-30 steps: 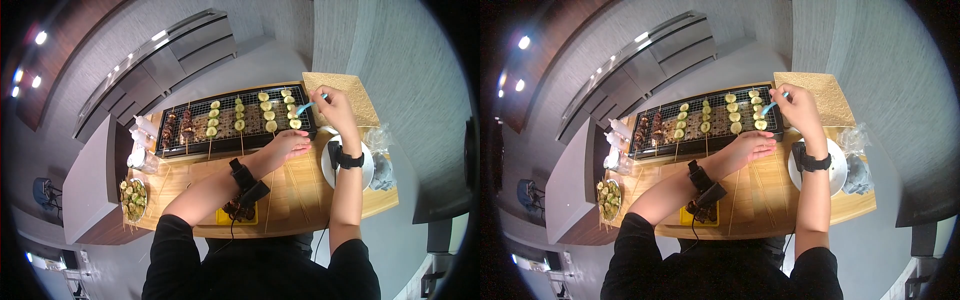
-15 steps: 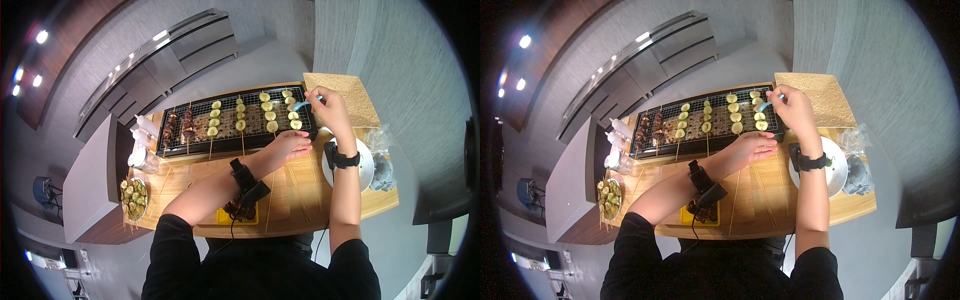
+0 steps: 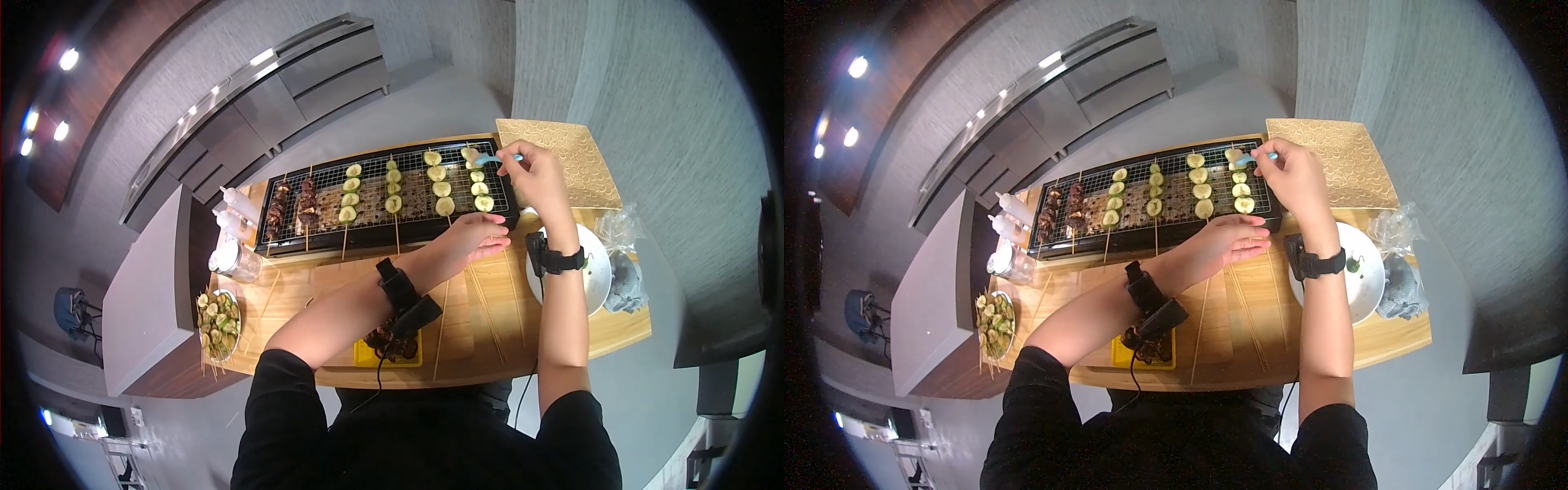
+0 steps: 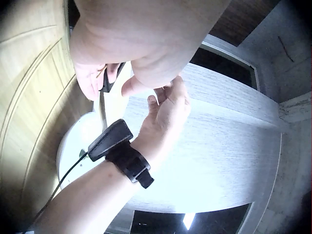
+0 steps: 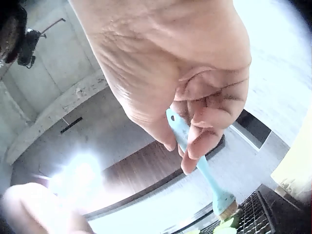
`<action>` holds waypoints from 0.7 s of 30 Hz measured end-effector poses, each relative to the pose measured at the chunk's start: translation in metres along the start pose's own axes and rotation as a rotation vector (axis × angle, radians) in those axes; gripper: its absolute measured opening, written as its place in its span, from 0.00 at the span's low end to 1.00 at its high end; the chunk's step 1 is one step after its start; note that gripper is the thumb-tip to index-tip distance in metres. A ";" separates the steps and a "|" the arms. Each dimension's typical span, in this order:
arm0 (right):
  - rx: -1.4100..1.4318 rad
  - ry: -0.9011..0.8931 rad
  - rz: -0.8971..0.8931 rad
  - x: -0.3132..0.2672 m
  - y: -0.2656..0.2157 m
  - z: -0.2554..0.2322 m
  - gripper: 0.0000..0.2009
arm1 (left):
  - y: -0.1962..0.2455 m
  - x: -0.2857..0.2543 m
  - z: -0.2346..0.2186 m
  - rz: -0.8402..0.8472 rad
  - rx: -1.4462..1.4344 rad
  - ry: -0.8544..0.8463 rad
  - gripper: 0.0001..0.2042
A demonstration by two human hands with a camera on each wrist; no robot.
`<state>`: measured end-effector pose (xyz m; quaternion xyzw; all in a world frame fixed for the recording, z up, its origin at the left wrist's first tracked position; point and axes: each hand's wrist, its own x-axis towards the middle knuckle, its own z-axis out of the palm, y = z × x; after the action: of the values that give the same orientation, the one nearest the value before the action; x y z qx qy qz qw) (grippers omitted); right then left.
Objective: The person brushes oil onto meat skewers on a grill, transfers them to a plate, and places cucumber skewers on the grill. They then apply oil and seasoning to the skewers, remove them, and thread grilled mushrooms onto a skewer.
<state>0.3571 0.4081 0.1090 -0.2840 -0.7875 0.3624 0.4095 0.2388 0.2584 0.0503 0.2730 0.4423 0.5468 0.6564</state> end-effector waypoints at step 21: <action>-0.148 0.028 -0.052 -0.003 0.008 0.021 0.10 | -0.001 -0.001 -0.001 -0.003 0.013 0.002 0.21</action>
<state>0.3415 0.4029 0.0930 -0.2977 -0.8135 0.2886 0.4077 0.2383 0.2575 0.0494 0.2762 0.4469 0.5431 0.6550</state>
